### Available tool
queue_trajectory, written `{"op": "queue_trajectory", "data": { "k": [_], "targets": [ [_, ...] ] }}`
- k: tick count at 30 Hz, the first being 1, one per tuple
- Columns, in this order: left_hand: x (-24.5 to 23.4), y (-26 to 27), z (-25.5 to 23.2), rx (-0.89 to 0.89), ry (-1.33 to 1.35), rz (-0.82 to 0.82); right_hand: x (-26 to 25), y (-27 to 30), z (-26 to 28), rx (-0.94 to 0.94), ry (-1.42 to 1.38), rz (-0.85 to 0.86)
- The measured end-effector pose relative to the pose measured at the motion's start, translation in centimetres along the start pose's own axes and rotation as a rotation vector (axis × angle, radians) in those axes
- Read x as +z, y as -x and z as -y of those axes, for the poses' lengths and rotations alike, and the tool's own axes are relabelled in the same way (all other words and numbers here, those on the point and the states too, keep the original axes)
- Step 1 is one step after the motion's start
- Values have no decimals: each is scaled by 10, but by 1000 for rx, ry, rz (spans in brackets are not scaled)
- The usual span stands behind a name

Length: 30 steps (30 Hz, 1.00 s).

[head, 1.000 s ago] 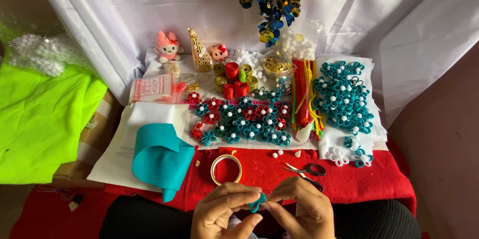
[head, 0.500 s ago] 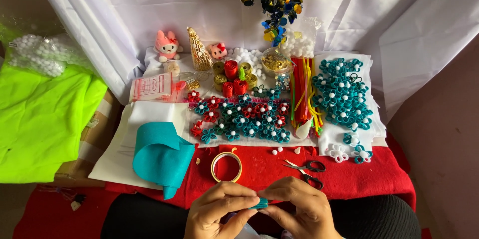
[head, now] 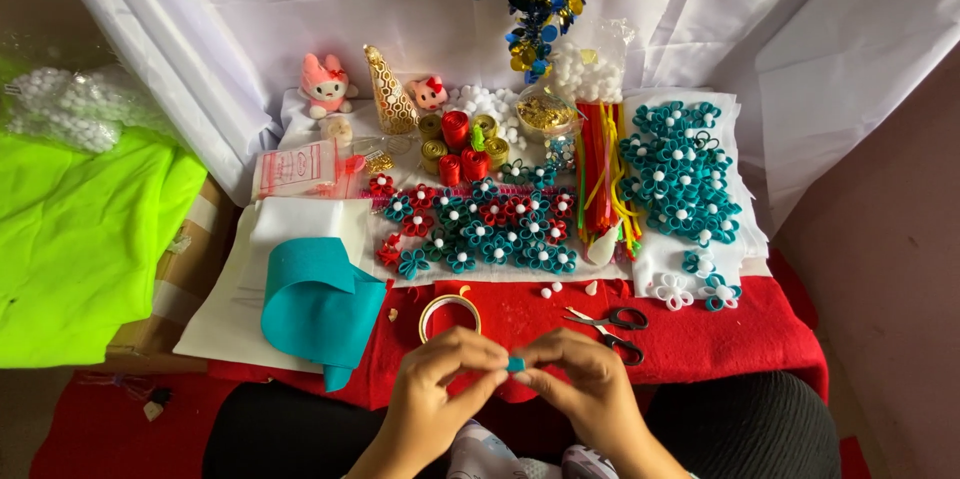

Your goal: Cutting small blue plastic tubes with scissors and assembling them into a decorative beaded handicraft.

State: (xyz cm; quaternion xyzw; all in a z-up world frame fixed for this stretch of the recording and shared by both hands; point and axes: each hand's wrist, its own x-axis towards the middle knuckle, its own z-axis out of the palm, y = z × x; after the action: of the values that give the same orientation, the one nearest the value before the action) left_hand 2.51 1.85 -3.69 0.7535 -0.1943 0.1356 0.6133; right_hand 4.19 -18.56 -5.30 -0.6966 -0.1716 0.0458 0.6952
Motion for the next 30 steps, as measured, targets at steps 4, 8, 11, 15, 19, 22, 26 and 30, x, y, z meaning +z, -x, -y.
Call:
{"op": "queue_trajectory", "data": {
  "k": [4, 8, 11, 15, 19, 22, 26, 30],
  "targets": [
    [15, 6, 50, -169, 30, -24, -41, -10, -50, 227, 46, -233],
    [29, 10, 92, -163, -129, -32, -73, -19, -83, 323, 404, -435],
    [40, 12, 115, -82, -273, -15, -77, -17, -109, 309, 553, -385],
    [49, 12, 131, 52, -532, 19, -67, -20, -122, 235, 680, -315],
    [53, 11, 143, 112, -645, 45, -60, -23, -127, 187, 796, -309],
    [55, 12, 149, 123, -702, 64, -58, -23, -131, 136, 874, -320],
    [57, 12, 146, 149, -736, 67, -58, -23, -133, 113, 911, -323],
    [56, 10, 143, 151, -737, 71, -58, -23, -137, 119, 937, -324]
  ]
}}
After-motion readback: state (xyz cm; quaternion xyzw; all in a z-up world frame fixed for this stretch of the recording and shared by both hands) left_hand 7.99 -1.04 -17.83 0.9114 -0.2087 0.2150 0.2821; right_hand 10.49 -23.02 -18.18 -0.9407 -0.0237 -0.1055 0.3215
